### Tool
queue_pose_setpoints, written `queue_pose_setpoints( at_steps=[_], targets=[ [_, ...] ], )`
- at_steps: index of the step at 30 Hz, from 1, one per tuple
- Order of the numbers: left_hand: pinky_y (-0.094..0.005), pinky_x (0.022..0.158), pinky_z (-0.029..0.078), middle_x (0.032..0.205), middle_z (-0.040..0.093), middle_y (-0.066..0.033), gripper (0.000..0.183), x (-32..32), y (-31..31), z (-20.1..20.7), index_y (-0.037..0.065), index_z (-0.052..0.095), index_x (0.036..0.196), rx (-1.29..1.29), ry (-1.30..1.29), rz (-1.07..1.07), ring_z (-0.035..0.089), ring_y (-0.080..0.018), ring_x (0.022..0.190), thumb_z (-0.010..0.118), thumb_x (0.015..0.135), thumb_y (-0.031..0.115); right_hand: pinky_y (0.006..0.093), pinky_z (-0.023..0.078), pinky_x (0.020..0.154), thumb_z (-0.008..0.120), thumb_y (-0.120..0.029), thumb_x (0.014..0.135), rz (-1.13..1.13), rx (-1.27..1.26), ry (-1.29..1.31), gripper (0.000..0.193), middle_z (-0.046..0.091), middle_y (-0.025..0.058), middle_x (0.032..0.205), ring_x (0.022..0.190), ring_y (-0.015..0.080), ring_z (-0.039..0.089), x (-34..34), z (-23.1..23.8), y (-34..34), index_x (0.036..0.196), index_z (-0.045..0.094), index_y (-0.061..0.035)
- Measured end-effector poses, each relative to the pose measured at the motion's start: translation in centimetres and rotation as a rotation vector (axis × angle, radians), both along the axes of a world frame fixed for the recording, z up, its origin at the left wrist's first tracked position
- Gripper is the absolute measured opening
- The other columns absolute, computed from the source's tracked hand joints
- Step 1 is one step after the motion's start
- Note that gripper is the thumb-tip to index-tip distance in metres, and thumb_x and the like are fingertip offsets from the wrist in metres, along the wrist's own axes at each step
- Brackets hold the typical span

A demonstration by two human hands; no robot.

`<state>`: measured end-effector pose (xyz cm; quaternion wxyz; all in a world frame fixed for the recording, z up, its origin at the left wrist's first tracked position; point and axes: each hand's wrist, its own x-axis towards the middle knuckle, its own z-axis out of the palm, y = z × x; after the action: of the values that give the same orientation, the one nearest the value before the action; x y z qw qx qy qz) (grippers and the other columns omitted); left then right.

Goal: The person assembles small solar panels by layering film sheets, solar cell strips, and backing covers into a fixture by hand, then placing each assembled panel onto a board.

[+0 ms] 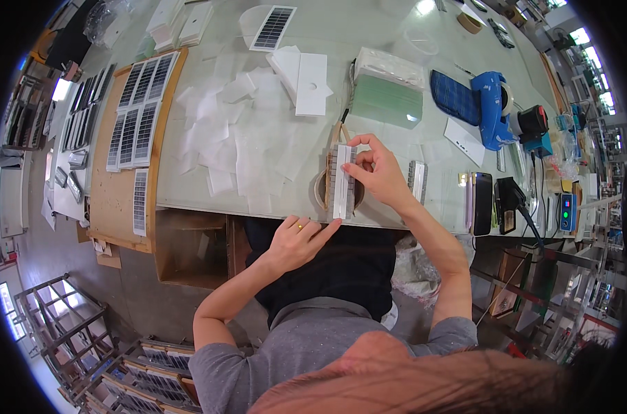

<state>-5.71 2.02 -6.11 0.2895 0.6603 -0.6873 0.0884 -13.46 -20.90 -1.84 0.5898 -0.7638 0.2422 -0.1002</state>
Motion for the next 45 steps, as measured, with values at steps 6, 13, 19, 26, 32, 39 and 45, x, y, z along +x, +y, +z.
queue_pose_setpoints(
  at_steps=[6,13,19,26,32,39,45],
  targets=[
    [-0.0311,0.063,0.041,0.075,0.044,-0.0007,0.050,-0.1,-0.1,-0.1,0.013,0.063,0.126,-0.017,0.032,-0.001,0.050,-0.0156,0.068,0.068,0.076,0.010,0.0211,0.029,0.052,0.075,-0.010,0.079,0.005,-0.175,-0.063,0.035,0.055,-0.0026,0.070,0.055,0.0038,0.036,-0.1,-0.1,0.0,0.109,0.056,-0.0074],
    [-0.0311,0.064,0.041,0.075,0.045,-0.0010,0.050,-0.1,-0.1,-0.1,0.013,0.063,0.126,-0.015,0.062,-0.004,0.051,-0.0155,0.068,0.068,0.076,0.010,0.0294,0.031,0.082,0.080,-0.023,0.073,-0.055,-0.492,-0.054,0.036,0.050,-0.0023,0.092,0.070,0.0094,0.041,0.1,-0.5,-0.2,0.103,0.064,-0.0121],
    [-0.0312,0.063,0.041,0.075,0.043,-0.0011,0.049,0.0,0.0,0.0,0.013,0.063,0.126,-0.008,0.051,-0.008,0.050,-0.0157,0.067,0.069,0.077,0.010,0.0308,0.028,0.086,0.081,-0.026,0.072,-0.060,-0.479,-0.030,0.034,0.051,-0.0032,0.093,0.075,0.0106,0.043,0.2,-0.5,-0.3,0.101,0.066,-0.0134],
    [-0.0311,0.061,0.040,0.074,0.042,-0.0006,0.046,0.0,-0.3,0.3,0.014,0.064,0.124,-0.018,0.044,-0.006,0.049,-0.0149,0.065,0.070,0.078,0.012,0.0328,0.026,0.087,0.081,-0.030,0.073,-0.042,-0.528,0.002,0.033,0.053,-0.0041,0.093,0.082,0.0119,0.047,0.1,-0.4,-0.6,0.099,0.068,-0.0147],
    [-0.0306,0.061,0.040,0.074,0.042,-0.0005,0.045,0.0,-0.2,0.2,0.014,0.064,0.124,-0.010,0.034,-0.009,0.048,-0.0146,0.065,0.070,0.079,0.013,0.0346,0.025,0.085,0.081,-0.032,0.073,-0.030,-0.611,0.012,0.033,0.054,-0.0021,0.096,0.089,0.0145,0.049,-0.1,-0.3,-0.6,0.099,0.069,-0.0156],
    [-0.0310,0.061,0.043,0.078,0.048,-0.0005,0.039,2.2,-0.2,0.0,0.016,0.066,0.119,-0.065,-0.018,-0.056,0.052,-0.0165,0.067,0.066,0.081,0.012,0.0353,0.024,0.082,0.080,-0.032,0.073,-0.018,-0.635,-0.020,0.030,0.053,-0.0016,0.097,0.091,0.0139,0.049,0.4,-0.3,-0.5,0.095,0.067,-0.0175],
    [-0.0402,0.082,0.050,0.120,0.056,-0.0078,0.023,12.7,-9.2,3.8,0.013,0.065,0.099,-0.011,0.362,0.221,0.058,-0.0304,0.102,0.073,0.080,0.021,0.0363,0.024,0.080,0.079,-0.033,0.073,0.037,-0.678,-0.005,0.025,0.053,-0.0006,0.097,0.090,0.0155,0.051,0.3,-0.3,-0.9,0.089,0.066,-0.0195]
  ],
)
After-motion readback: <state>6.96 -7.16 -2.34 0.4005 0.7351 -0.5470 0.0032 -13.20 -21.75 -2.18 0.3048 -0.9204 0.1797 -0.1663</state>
